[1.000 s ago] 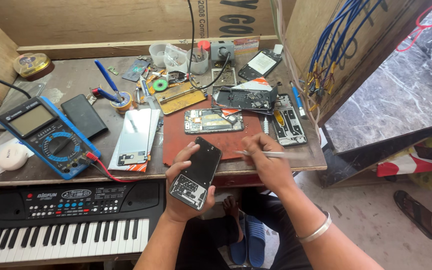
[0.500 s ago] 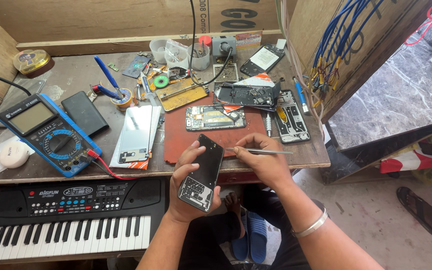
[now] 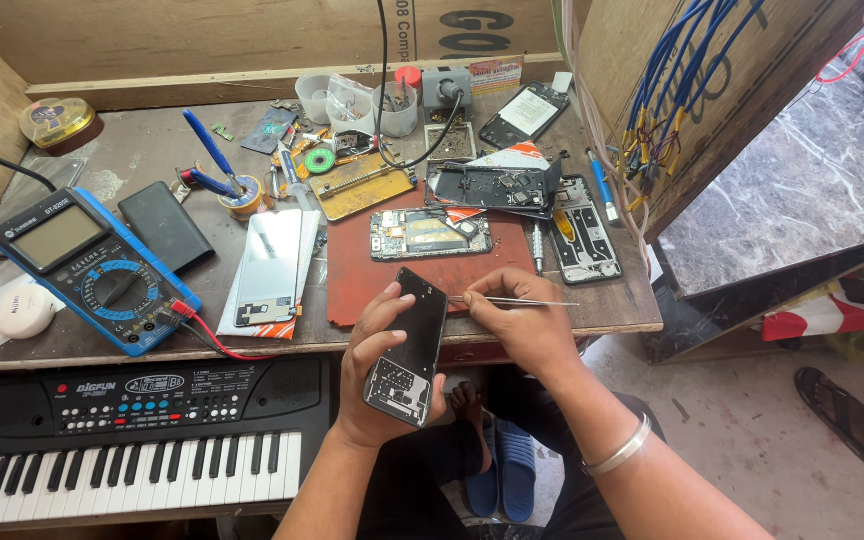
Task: The person works on a disassembled smartphone at a cluttered repair workbench, holding the phone frame in one hand while using a small metal tool with the other to pry and manipulate components inside the device. They reposition and turn the phone repeatedly to reach different edges and continue working on its internals.
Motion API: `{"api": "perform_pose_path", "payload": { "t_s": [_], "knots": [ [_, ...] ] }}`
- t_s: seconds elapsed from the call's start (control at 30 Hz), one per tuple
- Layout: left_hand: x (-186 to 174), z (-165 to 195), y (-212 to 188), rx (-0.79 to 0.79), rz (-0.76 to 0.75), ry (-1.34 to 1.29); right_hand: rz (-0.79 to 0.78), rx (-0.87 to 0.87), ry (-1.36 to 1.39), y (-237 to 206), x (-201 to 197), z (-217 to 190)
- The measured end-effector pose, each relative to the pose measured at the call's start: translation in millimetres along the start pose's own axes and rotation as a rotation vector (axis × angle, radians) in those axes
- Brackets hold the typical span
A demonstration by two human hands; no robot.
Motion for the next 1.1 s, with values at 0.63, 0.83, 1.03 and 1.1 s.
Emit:
{"api": "perform_pose_path", "payload": {
  "t_s": [0.63, 0.83, 1.03, 1.1],
  "knots": [
    [-4.0, -12.5, 3.1, -0.192, 0.068, -0.203, 0.05, -0.252, -0.079, 0.9, 6.9, -7.9],
    [-3.8, -16.4, 1.1, -0.277, 0.08, -0.243, -0.062, -0.038, 0.04, 11.1, 6.4, 6.9],
    [-5.1, -13.4, 3.6, -0.199, 0.029, -0.228, -0.122, 0.077, 0.175, 13.0, 5.8, 10.1],
    [-5.0, -12.7, 3.7, -0.187, 0.022, -0.233, -0.116, 0.078, 0.214, 11.5, 5.7, 9.4]
  ]
}}
Point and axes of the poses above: each hand's wrist, its own y-axis towards the middle knuckle, its own x-axis out of the palm, z = x × y, the point moved 4 cm from there along y, towards the middle knuckle, and after that the axes turned 4 degrees about x, right-handed, at the moved point
